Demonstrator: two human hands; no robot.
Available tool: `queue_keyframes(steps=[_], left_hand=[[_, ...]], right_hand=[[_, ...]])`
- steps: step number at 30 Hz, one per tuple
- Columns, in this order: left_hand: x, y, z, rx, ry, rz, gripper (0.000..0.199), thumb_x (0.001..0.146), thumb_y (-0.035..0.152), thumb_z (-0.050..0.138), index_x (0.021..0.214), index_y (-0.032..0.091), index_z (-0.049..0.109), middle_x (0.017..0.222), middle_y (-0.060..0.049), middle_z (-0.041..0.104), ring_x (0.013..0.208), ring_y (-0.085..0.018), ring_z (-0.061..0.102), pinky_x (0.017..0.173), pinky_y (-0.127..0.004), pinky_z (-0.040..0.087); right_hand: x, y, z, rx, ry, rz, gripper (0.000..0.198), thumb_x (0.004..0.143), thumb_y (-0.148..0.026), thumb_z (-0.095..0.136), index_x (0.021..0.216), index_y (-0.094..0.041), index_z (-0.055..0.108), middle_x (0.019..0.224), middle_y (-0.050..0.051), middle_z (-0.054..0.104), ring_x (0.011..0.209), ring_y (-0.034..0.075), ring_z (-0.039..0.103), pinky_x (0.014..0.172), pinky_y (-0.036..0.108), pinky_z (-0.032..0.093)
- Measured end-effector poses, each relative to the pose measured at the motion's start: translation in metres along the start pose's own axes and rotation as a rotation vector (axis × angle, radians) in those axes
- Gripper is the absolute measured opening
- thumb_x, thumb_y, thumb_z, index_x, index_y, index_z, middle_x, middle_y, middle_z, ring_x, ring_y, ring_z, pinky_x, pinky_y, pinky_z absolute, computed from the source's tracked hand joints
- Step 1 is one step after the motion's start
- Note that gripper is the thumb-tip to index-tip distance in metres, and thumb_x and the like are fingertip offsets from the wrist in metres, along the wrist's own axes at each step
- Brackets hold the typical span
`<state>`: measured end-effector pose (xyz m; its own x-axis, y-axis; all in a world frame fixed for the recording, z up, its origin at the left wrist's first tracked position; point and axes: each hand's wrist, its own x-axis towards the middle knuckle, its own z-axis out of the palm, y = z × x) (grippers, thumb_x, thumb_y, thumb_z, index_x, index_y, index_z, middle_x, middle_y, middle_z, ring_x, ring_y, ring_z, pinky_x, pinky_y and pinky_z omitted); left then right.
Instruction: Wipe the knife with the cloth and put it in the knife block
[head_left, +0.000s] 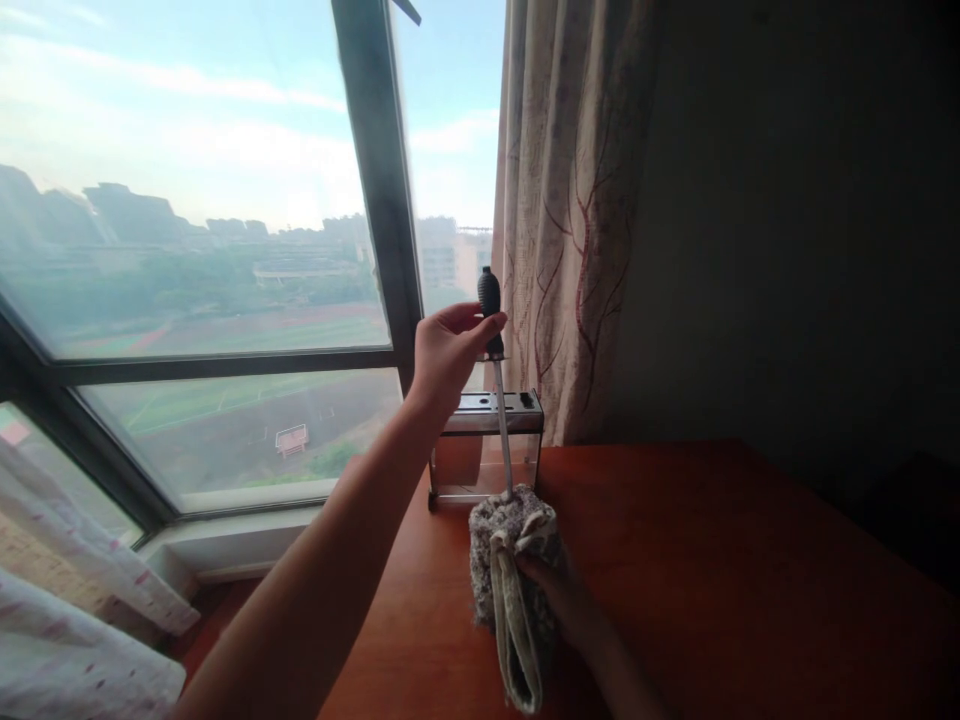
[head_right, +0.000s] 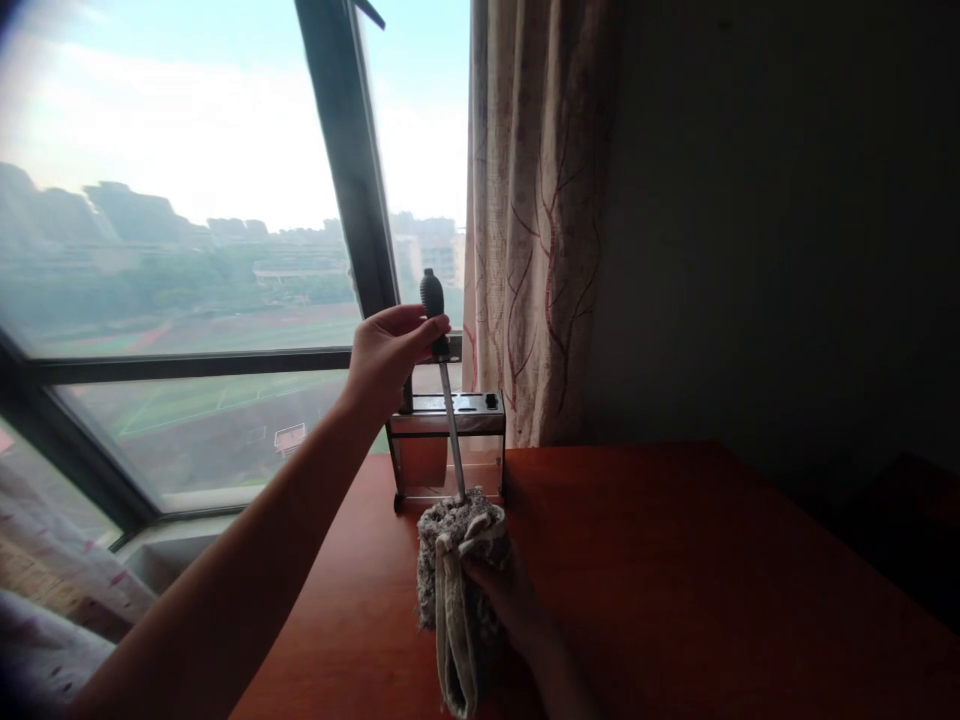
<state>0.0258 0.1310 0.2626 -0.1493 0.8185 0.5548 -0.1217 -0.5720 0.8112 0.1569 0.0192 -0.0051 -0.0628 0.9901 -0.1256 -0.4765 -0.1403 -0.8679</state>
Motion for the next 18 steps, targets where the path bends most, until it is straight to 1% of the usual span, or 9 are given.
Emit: queue_keyframes(steps=[4,7,9,12,15,18], left_hand=[[0.018,0.014,-0.003,0.057,-0.01,0.116,0.033,0.058,0.026,0.081,0.088,0.015,0.071,0.071,0.0,0.071,0.063,-0.013,0.066,0.052,-0.021,0.05],[0.031,0.02,-0.005,0.091,0.005,0.173,0.029,0.059,0.025,0.079,0.086,0.018,0.07,0.07,0.001,0.071,0.064,-0.014,0.067,0.051,-0.021,0.052],[0.04,0.024,-0.006,0.122,0.04,0.201,0.025,0.062,0.024,0.077,0.085,0.018,0.069,0.07,0.001,0.07,0.064,-0.014,0.067,0.052,-0.022,0.053],[0.052,0.031,-0.008,0.145,0.073,0.236,0.021,0.065,0.022,0.075,0.084,0.019,0.068,0.069,0.001,0.07,0.064,-0.014,0.067,0.053,-0.023,0.054],[0.061,0.038,-0.009,0.155,0.097,0.293,0.022,0.067,0.021,0.073,0.087,0.02,0.066,0.071,0.001,0.07,0.063,-0.013,0.066,0.055,-0.024,0.054],[0.066,0.037,-0.01,0.199,0.105,0.339,0.023,0.068,0.021,0.073,0.09,0.021,0.066,0.071,0.001,0.07,0.063,-0.013,0.066,0.054,-0.023,0.053]], right_hand=[[0.0,-0.01,0.009,0.006,-0.092,0.139,0.047,0.062,-0.032,0.079,0.104,-0.018,0.063,0.091,0.005,0.073,0.086,0.027,0.067,0.08,0.039,0.049],[0.002,-0.012,0.013,0.059,-0.152,0.21,0.04,0.066,-0.034,0.074,0.101,-0.016,0.064,0.082,0.005,0.073,0.075,0.025,0.068,0.072,0.036,0.05],[0.006,-0.01,0.013,0.081,-0.131,0.244,0.036,0.069,-0.036,0.071,0.097,-0.014,0.065,0.076,0.006,0.073,0.069,0.024,0.068,0.068,0.034,0.05],[0.01,-0.004,0.011,0.108,-0.071,0.288,0.036,0.071,-0.037,0.069,0.096,-0.012,0.065,0.071,0.007,0.072,0.065,0.023,0.068,0.067,0.033,0.051],[0.013,0.0,0.008,0.134,-0.064,0.288,0.038,0.072,-0.036,0.069,0.1,-0.011,0.064,0.071,0.008,0.073,0.066,0.023,0.068,0.065,0.032,0.052],[0.014,0.003,0.006,0.139,-0.078,0.278,0.039,0.073,-0.036,0.068,0.102,-0.01,0.064,0.074,0.009,0.073,0.068,0.023,0.068,0.065,0.032,0.052]])
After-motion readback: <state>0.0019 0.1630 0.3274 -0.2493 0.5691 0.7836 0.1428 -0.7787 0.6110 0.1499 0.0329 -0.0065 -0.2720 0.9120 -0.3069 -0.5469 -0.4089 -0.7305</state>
